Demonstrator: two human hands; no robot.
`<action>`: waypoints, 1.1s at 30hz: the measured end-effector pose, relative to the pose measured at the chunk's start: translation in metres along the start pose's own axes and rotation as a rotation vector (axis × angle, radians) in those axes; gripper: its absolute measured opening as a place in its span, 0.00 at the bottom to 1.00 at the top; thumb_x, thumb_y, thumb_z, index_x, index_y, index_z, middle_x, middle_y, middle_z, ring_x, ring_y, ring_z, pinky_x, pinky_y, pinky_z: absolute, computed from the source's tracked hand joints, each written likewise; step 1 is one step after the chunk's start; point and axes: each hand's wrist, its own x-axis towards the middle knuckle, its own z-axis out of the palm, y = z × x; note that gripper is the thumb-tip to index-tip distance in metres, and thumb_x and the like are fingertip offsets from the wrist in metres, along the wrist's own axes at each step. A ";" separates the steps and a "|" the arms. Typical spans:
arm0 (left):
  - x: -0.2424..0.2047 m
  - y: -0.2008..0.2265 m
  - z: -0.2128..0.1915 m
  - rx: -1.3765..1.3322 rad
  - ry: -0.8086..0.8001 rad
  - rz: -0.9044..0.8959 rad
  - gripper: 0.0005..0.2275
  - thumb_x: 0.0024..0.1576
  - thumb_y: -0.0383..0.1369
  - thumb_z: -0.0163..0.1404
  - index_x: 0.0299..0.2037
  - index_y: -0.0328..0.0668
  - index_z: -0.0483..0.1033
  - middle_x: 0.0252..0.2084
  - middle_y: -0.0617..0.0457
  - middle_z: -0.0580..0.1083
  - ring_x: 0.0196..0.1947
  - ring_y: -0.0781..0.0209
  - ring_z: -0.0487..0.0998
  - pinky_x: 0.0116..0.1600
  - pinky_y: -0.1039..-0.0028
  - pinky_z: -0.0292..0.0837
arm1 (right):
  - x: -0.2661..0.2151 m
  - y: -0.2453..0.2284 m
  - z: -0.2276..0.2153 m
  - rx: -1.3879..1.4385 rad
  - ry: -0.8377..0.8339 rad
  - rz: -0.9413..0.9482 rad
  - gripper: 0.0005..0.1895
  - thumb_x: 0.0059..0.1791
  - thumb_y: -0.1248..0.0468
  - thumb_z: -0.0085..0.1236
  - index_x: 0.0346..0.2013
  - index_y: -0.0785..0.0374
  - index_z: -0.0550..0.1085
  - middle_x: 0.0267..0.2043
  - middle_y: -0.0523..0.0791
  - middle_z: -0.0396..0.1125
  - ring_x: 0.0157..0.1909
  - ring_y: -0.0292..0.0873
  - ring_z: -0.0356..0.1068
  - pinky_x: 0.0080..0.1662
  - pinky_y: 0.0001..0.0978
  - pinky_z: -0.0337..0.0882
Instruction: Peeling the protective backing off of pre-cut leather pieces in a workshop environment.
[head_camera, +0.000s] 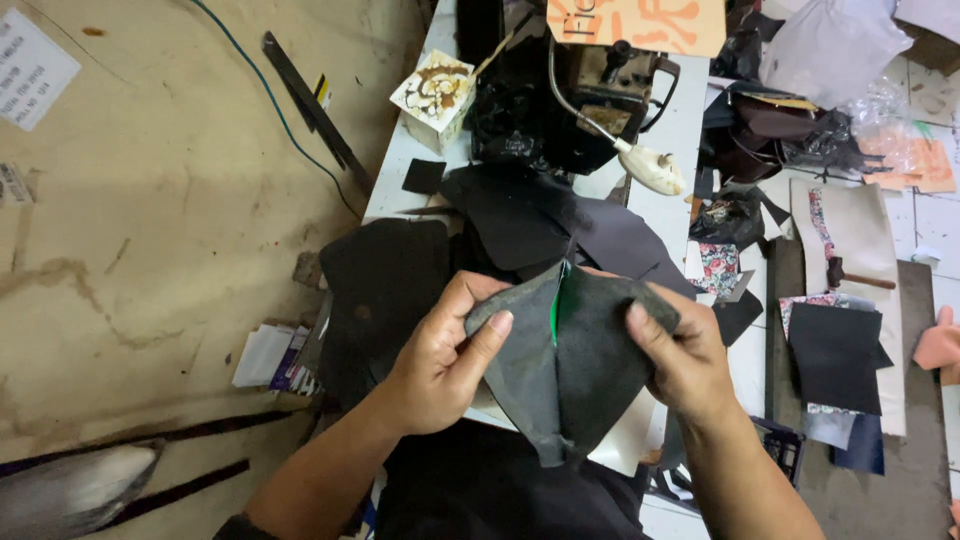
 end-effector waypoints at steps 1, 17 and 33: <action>0.001 0.008 0.002 0.010 -0.008 0.029 0.11 0.65 0.27 0.45 0.56 0.35 0.70 0.40 0.47 0.77 0.43 0.66 0.69 0.47 0.74 0.68 | -0.001 -0.025 0.014 -0.246 -0.092 -0.009 0.19 0.52 0.60 0.53 0.47 0.74 0.78 0.55 0.59 0.75 0.54 0.46 0.72 0.53 0.47 0.73; 0.039 0.021 -0.016 0.331 -0.124 -0.165 0.23 0.53 0.31 0.60 0.62 0.47 0.76 0.58 0.51 0.81 0.58 0.70 0.81 0.61 0.82 0.72 | -0.002 -0.046 0.027 -0.538 -0.500 -0.236 0.25 0.59 0.57 0.36 0.64 0.71 0.66 0.70 0.53 0.64 0.69 0.52 0.68 0.66 0.40 0.68; 0.014 0.023 -0.010 0.079 0.058 0.014 0.08 0.61 0.27 0.53 0.47 0.37 0.82 0.35 0.54 0.82 0.39 0.73 0.77 0.45 0.78 0.76 | -0.001 0.048 -0.056 0.022 0.068 0.035 0.11 0.52 0.64 0.59 0.41 0.73 0.78 0.32 0.54 0.74 0.32 0.45 0.76 0.36 0.34 0.78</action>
